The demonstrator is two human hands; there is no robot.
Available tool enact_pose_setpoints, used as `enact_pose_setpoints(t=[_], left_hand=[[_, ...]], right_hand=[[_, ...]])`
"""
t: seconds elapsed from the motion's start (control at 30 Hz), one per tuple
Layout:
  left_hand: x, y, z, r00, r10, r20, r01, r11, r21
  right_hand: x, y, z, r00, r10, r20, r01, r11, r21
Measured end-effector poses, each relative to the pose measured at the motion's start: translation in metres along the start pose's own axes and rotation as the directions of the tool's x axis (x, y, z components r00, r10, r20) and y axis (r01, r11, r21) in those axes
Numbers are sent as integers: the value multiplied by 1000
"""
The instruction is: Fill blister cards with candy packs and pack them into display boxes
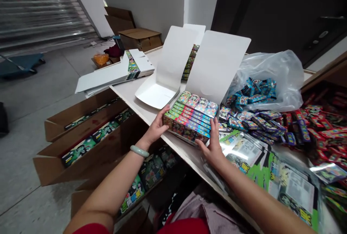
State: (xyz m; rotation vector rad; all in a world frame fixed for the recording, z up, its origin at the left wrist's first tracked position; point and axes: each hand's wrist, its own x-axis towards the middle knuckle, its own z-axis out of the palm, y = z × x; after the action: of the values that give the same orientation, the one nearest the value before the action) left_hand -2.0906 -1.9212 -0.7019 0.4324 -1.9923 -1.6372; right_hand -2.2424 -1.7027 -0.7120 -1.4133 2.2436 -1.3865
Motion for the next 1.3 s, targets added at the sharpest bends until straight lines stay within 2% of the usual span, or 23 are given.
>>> enact_pose_setpoints(t=[0.2, 0.37, 0.47, 0.57, 0.67, 0.77, 0.87, 0.97, 1.03, 1.17, 1.23, 1.3], left_hand=[[13, -1, 12, 983, 157, -92, -158, 987, -8], [13, -3, 16, 967, 204, -155, -199, 979, 46], [15, -8, 13, 952, 225, -205, -222, 974, 40], [15, -12, 11, 945, 222, -241, -222, 975, 27], [11, -12, 12, 958, 178, -224, -181, 983, 5], [12, -8, 18, 958, 137, -251, -141, 990, 1], [20, -6, 24, 949, 112, -294, -111, 994, 22], [27, -11, 27, 959, 20, -282, -11, 999, 36], [28, -16, 26, 962, -39, -269, 54, 997, 49], [22, -19, 18, 970, -65, -236, 92, 990, 107], [23, -14, 10, 982, -77, -174, 103, 984, 147], [29, -3, 1, 996, -72, -46, 81, 967, 243]], right_hand=[[8, 4, 1, 998, -57, -3, 57, 997, -53], [9, 11, -13, 980, -167, 107, 178, 979, -98], [11, 10, -16, 965, -234, 120, 253, 952, -172], [11, 9, -14, 967, -231, 111, 254, 921, -294], [3, 12, -12, 965, -222, 137, 258, 898, -356], [-5, 17, -14, 965, -224, 135, 256, 911, -324], [-9, 16, -15, 982, -149, 113, 169, 967, -190], [-9, 14, -15, 986, -56, 157, 68, 995, -73], [-8, 14, -15, 983, -30, 179, 41, 997, -59], [-9, 16, -16, 979, -66, 193, 91, 988, -122], [-10, 16, -20, 976, -93, 198, 130, 975, -182], [-6, 12, -31, 968, -113, 223, 165, 959, -231]])
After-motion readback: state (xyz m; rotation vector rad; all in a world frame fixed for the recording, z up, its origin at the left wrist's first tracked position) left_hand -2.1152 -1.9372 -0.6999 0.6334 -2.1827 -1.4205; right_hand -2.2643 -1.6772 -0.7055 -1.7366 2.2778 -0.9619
